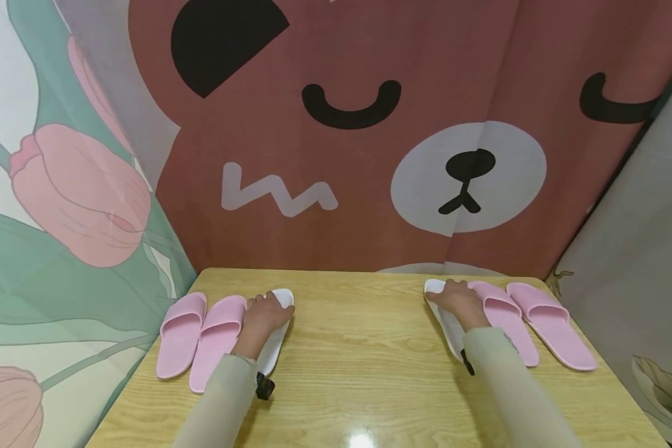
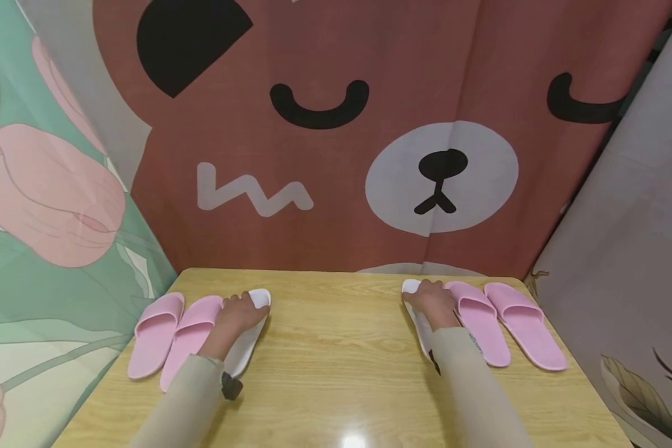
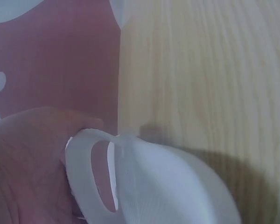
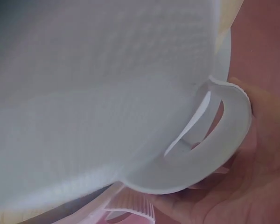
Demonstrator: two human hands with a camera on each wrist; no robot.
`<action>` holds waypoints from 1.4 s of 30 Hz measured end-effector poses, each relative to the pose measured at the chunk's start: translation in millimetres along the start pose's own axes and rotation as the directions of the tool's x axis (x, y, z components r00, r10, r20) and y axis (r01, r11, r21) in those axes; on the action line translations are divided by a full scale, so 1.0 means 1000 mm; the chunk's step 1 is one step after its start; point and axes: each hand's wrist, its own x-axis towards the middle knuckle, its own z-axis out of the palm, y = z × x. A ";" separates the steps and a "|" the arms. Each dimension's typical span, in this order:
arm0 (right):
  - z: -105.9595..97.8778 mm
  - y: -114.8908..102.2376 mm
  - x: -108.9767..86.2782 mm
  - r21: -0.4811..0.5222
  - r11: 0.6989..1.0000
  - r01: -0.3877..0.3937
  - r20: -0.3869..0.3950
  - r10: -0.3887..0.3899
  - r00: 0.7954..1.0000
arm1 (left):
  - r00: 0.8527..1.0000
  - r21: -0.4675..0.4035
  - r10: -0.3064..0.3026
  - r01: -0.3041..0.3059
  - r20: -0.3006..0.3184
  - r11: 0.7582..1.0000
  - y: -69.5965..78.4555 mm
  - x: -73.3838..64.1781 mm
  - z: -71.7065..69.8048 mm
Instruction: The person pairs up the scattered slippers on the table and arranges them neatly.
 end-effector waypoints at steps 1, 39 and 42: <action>0.000 -0.001 0.000 -0.004 1.000 0.001 -0.003 -0.001 1.000 | 1.000 0.000 -0.003 0.003 -0.001 1.000 0.001 0.000 0.000; 0.003 -0.035 0.003 0.013 1.000 0.021 -0.064 -0.020 0.998 | 0.997 -0.172 -0.055 0.046 -0.051 0.984 0.039 0.013 0.004; 0.003 -0.039 0.004 0.030 0.999 0.015 -0.079 -0.012 0.997 | 0.997 -0.176 -0.059 0.049 -0.055 0.983 0.043 0.016 0.005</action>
